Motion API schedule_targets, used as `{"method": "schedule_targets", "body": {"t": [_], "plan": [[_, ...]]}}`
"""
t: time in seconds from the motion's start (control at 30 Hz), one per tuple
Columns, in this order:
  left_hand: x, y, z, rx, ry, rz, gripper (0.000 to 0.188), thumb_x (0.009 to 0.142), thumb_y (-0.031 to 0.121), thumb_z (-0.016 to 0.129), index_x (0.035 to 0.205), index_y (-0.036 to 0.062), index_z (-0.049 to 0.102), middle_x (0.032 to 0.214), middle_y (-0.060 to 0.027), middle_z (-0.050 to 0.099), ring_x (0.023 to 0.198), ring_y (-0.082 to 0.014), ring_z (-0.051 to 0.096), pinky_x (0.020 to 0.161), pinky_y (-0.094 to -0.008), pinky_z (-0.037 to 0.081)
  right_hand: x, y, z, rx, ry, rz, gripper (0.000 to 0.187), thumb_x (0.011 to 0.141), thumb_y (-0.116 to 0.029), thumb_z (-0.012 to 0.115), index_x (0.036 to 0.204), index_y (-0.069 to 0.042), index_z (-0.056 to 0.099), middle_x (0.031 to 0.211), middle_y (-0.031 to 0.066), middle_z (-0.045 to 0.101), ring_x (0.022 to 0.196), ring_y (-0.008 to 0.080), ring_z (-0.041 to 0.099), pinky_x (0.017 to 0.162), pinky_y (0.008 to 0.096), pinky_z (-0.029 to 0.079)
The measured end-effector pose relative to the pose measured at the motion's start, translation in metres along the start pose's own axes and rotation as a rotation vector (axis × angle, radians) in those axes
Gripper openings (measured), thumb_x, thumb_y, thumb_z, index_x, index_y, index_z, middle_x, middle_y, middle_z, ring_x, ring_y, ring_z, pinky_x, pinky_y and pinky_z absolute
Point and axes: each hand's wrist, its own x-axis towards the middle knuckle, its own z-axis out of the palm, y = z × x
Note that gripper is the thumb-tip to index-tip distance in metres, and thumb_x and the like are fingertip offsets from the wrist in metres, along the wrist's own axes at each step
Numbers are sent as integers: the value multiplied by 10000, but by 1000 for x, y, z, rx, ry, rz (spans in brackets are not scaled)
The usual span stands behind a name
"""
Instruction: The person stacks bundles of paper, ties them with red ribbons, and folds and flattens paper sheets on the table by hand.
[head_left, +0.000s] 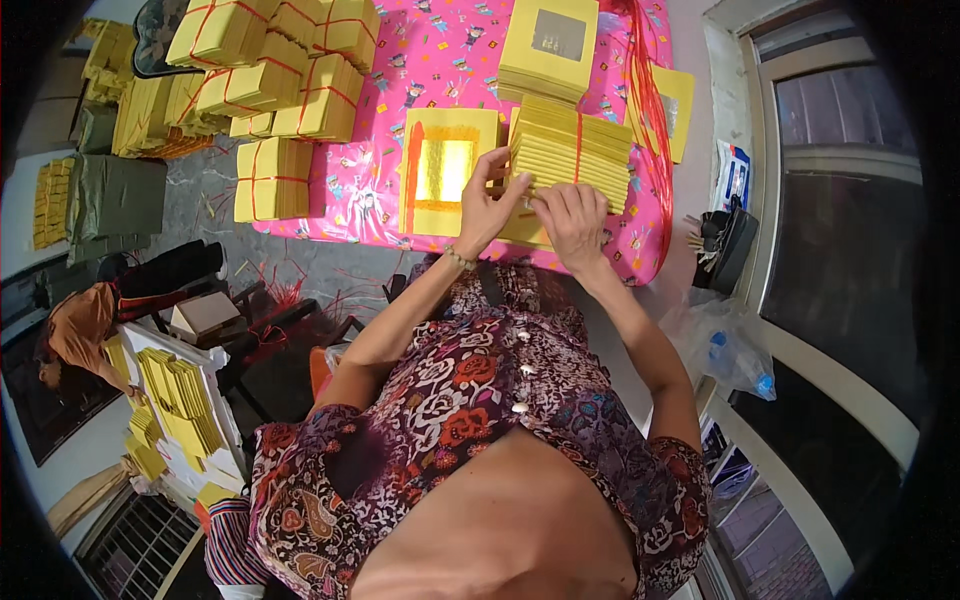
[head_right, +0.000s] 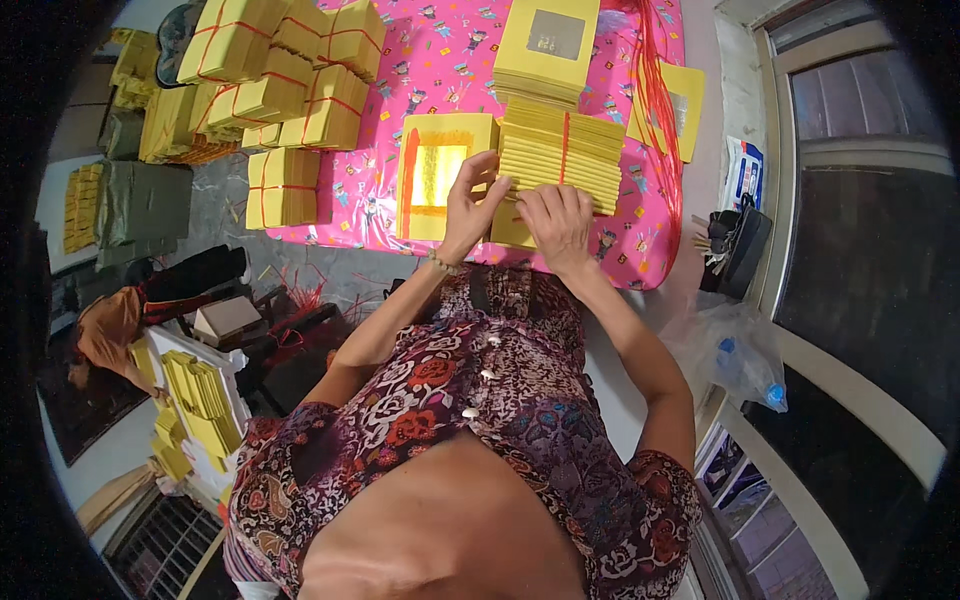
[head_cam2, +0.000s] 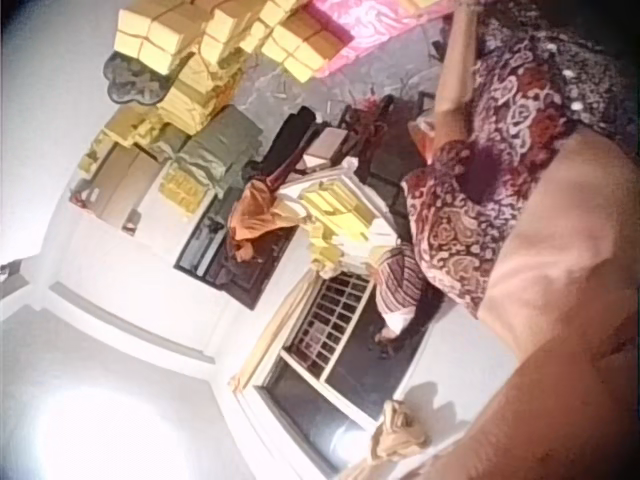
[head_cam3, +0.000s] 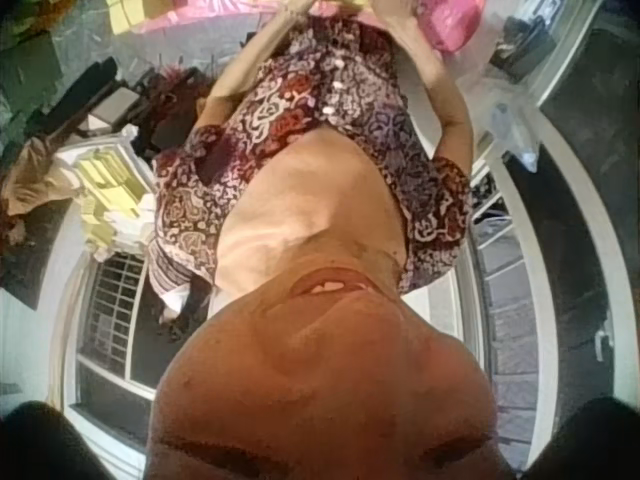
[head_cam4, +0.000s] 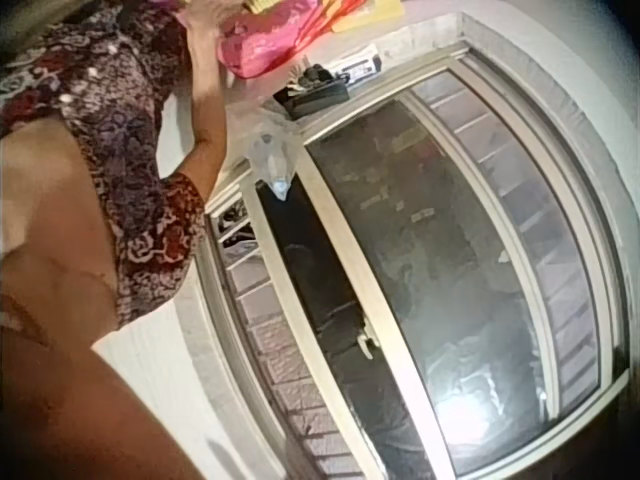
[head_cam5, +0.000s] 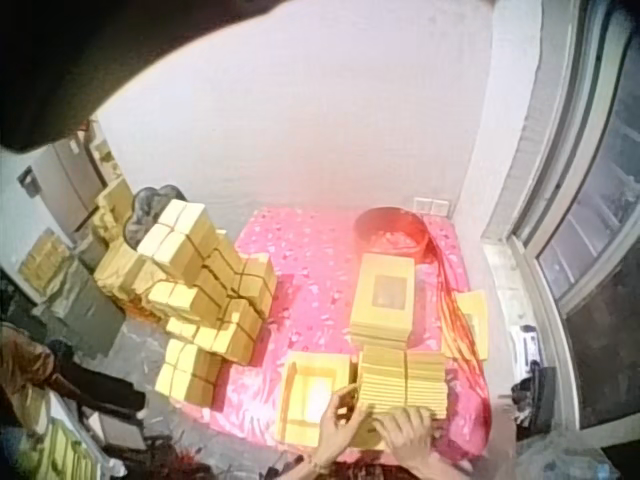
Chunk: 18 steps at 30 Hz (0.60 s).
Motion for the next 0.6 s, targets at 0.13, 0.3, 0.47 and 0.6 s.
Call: {"method": "schedule_targets", "body": {"t": [0.13, 0.3, 0.47, 0.6], "plan": [[10, -5, 3, 56, -29, 0, 567, 874, 272, 704, 1331, 40, 460, 1206, -128, 552, 992, -195, 571, 760, -303, 522, 2, 2, 4, -3, -36, -28, 181, 766, -174, 714, 912, -143, 610, 864, -5, 550, 849, 190, 529, 801, 356, 367], [13, -15, 4, -43, -99, 31, 584, 902, 226, 663, 1379, 23, 396, 1230, -139, 494, 1014, -202, 556, 780, -310, 514, 2, -3, 2, -14, -57, -51, 113, 790, -150, 640, 897, -132, 608, 869, -6, 553, 867, 178, 544, 815, 344, 380], [21, -12, -1, 163, -103, 232, 639, 919, 221, 622, 1446, 36, 310, 1353, -164, 429, 1190, -266, 460, 1007, -387, 388, 3, -2, 8, 27, -18, -46, 146, 769, -139, 643, 909, -126, 606, 891, -1, 560, 879, 186, 548, 820, 351, 390], [29, -19, 4, 146, -227, 286, 722, 960, 201, 533, 1527, 44, 114, 1559, -185, 183, 1443, -321, 167, 1165, -406, 156, 9, 5, 12, 89, 6, -89, 137, 779, -131, 641, 911, -115, 606, 895, 8, 559, 892, 198, 548, 811, 367, 398]]}}
